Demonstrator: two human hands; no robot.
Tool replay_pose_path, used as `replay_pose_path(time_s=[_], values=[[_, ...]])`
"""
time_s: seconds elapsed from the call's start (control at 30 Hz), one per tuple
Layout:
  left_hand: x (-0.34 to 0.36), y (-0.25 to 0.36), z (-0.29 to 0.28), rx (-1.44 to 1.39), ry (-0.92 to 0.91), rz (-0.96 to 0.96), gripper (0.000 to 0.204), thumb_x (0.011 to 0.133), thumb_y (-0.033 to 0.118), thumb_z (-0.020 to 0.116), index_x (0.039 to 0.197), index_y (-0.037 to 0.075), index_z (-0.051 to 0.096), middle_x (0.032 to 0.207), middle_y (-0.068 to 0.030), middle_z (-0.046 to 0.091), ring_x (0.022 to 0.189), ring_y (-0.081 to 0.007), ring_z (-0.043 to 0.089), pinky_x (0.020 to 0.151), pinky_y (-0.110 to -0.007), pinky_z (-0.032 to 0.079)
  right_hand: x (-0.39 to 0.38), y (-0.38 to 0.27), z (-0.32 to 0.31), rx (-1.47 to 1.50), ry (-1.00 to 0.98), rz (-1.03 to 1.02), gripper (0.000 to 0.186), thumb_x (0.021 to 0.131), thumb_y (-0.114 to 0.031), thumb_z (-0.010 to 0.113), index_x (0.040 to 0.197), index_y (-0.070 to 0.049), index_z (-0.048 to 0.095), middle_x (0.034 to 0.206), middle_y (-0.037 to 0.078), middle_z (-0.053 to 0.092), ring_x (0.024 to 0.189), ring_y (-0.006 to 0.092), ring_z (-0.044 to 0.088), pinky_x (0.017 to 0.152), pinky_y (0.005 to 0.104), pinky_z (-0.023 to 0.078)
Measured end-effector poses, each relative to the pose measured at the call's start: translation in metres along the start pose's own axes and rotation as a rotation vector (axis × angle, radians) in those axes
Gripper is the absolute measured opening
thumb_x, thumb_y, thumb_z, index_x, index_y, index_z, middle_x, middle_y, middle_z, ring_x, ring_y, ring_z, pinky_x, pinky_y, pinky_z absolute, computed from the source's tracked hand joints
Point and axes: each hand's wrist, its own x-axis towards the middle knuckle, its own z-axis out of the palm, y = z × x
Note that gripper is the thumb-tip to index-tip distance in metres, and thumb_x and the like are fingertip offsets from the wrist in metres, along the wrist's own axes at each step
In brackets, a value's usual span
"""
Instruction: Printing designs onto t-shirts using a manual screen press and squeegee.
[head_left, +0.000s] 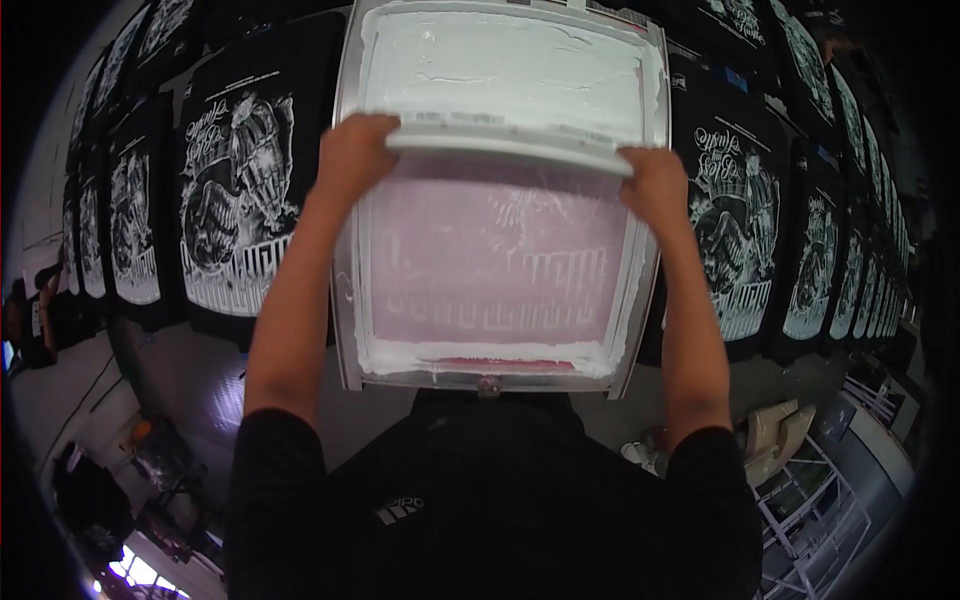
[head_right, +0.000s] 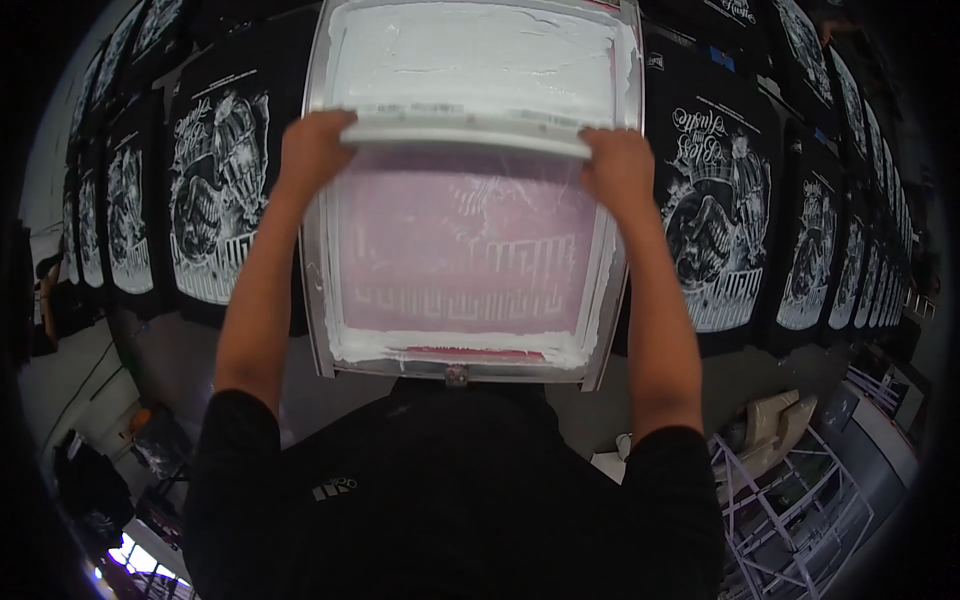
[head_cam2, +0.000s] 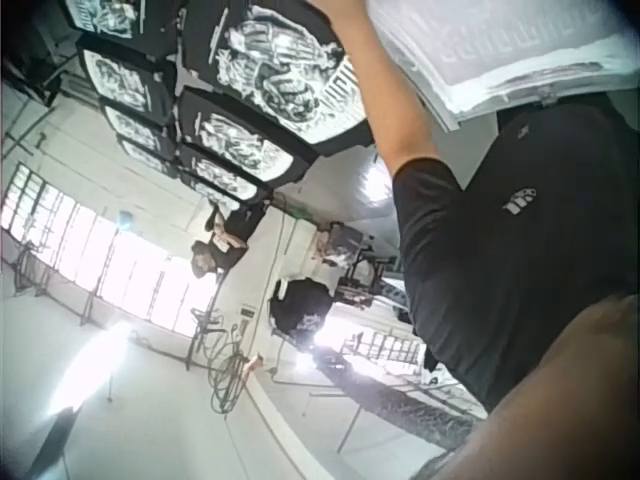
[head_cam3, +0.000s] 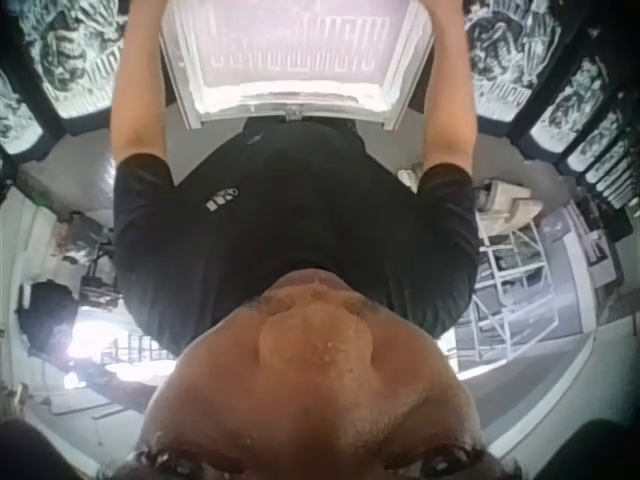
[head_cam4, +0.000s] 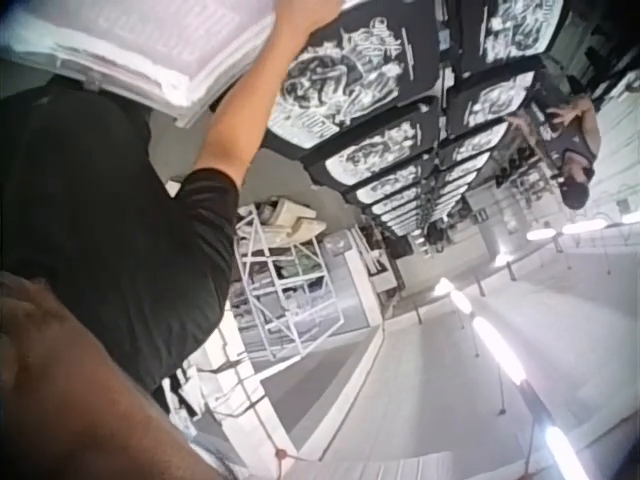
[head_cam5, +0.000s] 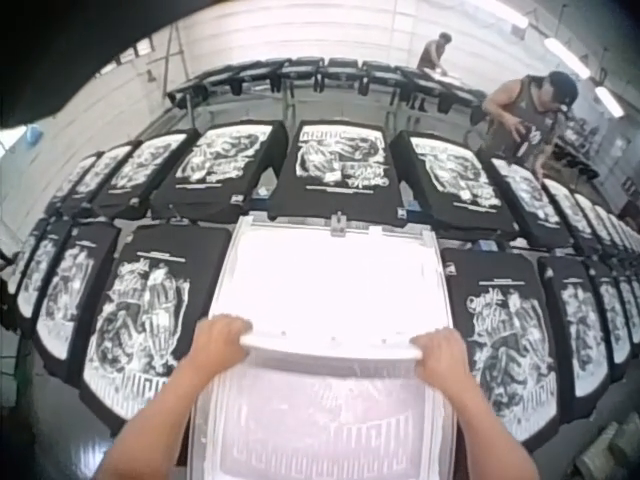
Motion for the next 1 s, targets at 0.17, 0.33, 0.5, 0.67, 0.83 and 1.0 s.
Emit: replay_pose_path(time_s=[0.17,0.33,0.5,0.67,0.83,1.0], values=[[0.135,-0.035,0.004,0.166,-0.057,-0.018,0.041,0.073,0.038,0.075,0.11,0.02,0.071,0.094,-0.0167,0.07,0.091,-0.0353,0.068,0.079,-0.045,0.054,0.134,0.054,-0.001,-0.09,-0.051,0.03,0.041,0.07,-0.014,0.061,0.111,-0.014,0.069,0.098,0.016,0.07,0.092,0.0365,0.066,0.08,0.0461,0.053],[0.161,-0.04,-0.008,0.018,-0.021,0.134,0.036,0.066,0.039,0.08,0.086,0.01,0.074,0.085,-0.0176,0.07,0.084,-0.0384,0.066,0.076,-0.047,0.053,0.157,0.086,-0.017,-0.042,-0.102,-0.072,0.039,0.072,-0.014,0.061,0.11,-0.01,0.07,0.1,0.019,0.07,0.09,0.0388,0.066,0.081,0.0434,0.053],[-0.068,0.037,-0.082,-0.034,-0.39,-0.217,0.038,0.078,0.028,0.077,0.107,0.005,0.071,0.091,-0.0135,0.068,0.09,-0.0339,0.064,0.084,-0.043,0.052,-0.06,-0.043,-0.086,0.09,-0.396,0.15,0.035,0.075,-0.008,0.067,0.11,-0.009,0.07,0.091,0.017,0.066,0.084,0.0356,0.065,0.077,0.0448,0.051],[-0.252,0.104,-0.081,-0.173,-0.352,-0.07,0.04,0.054,0.005,0.078,0.093,0.007,0.066,0.095,-0.0082,0.067,0.09,-0.0299,0.062,0.081,-0.039,0.052,-0.229,-0.092,-0.074,0.274,-0.337,0.003,0.037,0.061,0.001,0.062,0.096,-0.007,0.069,0.091,0.012,0.068,0.09,0.0324,0.061,0.088,0.0454,0.046],[-0.268,0.102,-0.068,-0.207,-0.281,-0.079,0.043,0.051,0.005,0.076,0.092,0.007,0.065,0.096,-0.0084,0.067,0.089,-0.0294,0.062,0.079,-0.039,0.052,-0.23,-0.098,-0.057,0.31,-0.489,0.126,0.039,0.06,-0.001,0.065,0.098,-0.008,0.068,0.092,0.009,0.069,0.091,0.0301,0.062,0.1,0.0495,0.042],[-0.304,0.108,-0.046,-0.161,-0.103,0.001,0.048,0.046,0.003,0.072,0.094,0.007,0.066,0.094,-0.011,0.067,0.091,-0.0306,0.064,0.083,-0.04,0.053,-0.277,-0.114,-0.038,0.188,-0.305,0.074,0.052,0.05,-0.002,0.073,0.101,-0.01,0.066,0.1,0.006,0.067,0.099,0.0275,0.061,0.108,0.0518,0.038]])
